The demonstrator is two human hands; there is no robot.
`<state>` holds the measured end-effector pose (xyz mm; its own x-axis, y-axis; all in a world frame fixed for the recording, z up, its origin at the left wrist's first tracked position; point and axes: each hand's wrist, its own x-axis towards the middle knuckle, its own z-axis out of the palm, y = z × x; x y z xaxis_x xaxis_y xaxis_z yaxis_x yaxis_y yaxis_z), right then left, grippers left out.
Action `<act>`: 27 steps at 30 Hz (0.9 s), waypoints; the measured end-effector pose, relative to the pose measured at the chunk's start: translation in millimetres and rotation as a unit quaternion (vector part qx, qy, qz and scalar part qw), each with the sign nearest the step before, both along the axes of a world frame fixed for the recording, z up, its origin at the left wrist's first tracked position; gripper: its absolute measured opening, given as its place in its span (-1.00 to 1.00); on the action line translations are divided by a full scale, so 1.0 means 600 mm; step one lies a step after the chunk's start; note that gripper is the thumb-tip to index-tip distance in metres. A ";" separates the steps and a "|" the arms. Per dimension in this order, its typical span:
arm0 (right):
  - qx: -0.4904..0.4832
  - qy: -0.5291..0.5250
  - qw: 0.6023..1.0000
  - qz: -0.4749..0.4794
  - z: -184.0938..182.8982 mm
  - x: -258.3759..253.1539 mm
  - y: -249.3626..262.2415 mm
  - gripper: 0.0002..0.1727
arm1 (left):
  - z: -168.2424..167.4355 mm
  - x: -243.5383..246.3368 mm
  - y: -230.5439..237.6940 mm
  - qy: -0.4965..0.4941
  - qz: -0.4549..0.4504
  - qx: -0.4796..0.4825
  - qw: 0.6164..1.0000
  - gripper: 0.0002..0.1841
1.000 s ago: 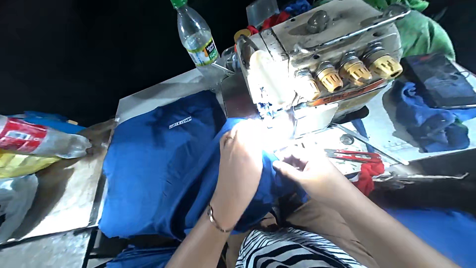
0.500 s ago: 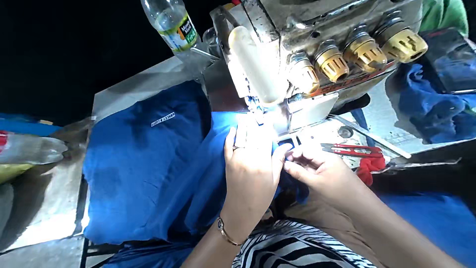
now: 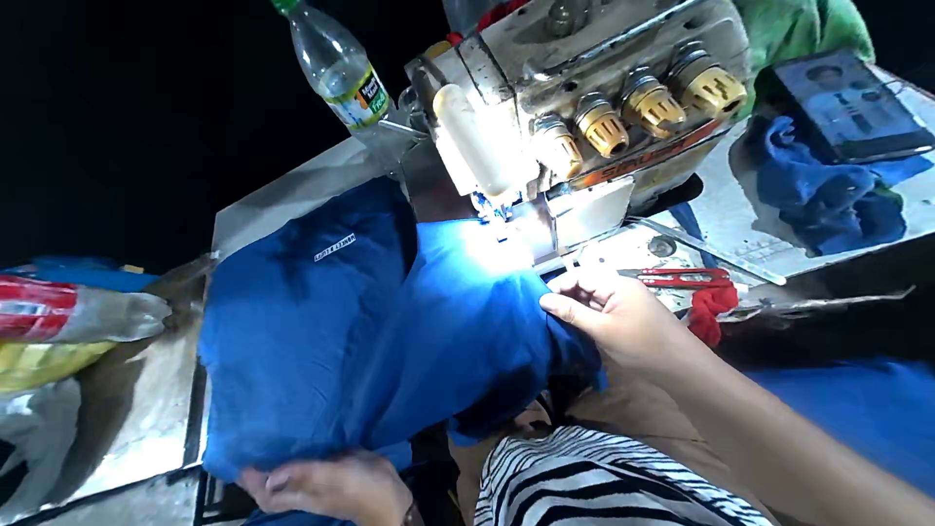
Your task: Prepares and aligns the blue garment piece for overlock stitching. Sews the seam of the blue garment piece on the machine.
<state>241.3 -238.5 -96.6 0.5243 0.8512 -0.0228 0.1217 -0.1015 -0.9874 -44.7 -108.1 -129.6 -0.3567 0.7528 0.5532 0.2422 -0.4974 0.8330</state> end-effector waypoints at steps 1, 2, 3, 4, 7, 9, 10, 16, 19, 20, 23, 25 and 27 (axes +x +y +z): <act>0.002 0.002 1.000 0.007 -0.002 0.003 0.002 -0.90 | -0.032 -0.029 0.002 -0.083 0.012 -0.077 0.993 -0.38; 0.008 0.006 1.000 0.011 -0.003 0.004 0.003 -0.90 | -0.072 -0.063 -0.006 -0.139 -0.047 -0.151 0.978 -0.34; 0.017 0.010 1.000 0.014 -0.004 0.004 0.006 -0.90 | -0.110 -0.094 -0.024 -0.176 -0.158 -0.214 0.948 -0.24; 0.025 0.010 1.000 0.014 -0.005 0.005 0.009 -0.90 | -0.141 -0.116 -0.042 -0.204 -0.263 -0.277 0.901 -0.15; 0.040 0.023 0.999 0.011 0.004 0.005 0.010 -0.94 | -0.122 -0.110 -0.100 -0.163 -0.311 -0.409 0.842 -0.48; 0.041 0.038 0.998 0.011 0.013 0.005 0.002 -0.96 | -0.064 -0.081 -0.122 -0.129 -0.177 -0.414 0.883 -0.74; 0.038 0.042 0.998 0.010 0.013 0.005 -0.002 -0.96 | -0.040 -0.071 -0.125 -0.102 -0.123 -0.401 0.902 -0.73; 0.014 0.050 0.999 -0.001 0.015 -0.006 -0.008 -0.93 | -0.026 -0.081 -0.108 -0.040 -0.121 -0.204 0.971 -0.75; 0.044 0.034 0.998 0.004 -0.001 0.000 -0.006 -0.89 | -0.030 -0.083 -0.105 -0.044 -0.125 -0.194 0.972 -0.79; 0.052 0.029 0.998 0.003 -0.005 0.001 -0.004 -0.87 | -0.030 -0.084 -0.105 -0.043 -0.127 -0.193 0.972 -0.79; 0.057 0.025 0.998 0.002 -0.006 0.000 -0.002 -0.87 | -0.019 -0.090 -0.106 -0.019 -0.139 -0.202 0.969 -0.75; 0.045 0.032 0.998 0.005 -0.003 -0.001 -0.002 -0.89 | -0.020 -0.087 -0.099 -0.038 -0.131 -0.203 0.970 -0.74; 0.036 0.039 0.999 0.000 0.003 -0.005 -0.003 -0.92 | -0.020 -0.077 -0.089 -0.073 -0.108 -0.199 0.971 -0.78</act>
<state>238.4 -240.3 -95.0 0.5227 0.8525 -0.0029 0.0438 -0.0302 -0.9986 -91.1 -161.3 -141.7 -0.2205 0.9623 0.1591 0.0326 -0.1557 0.9873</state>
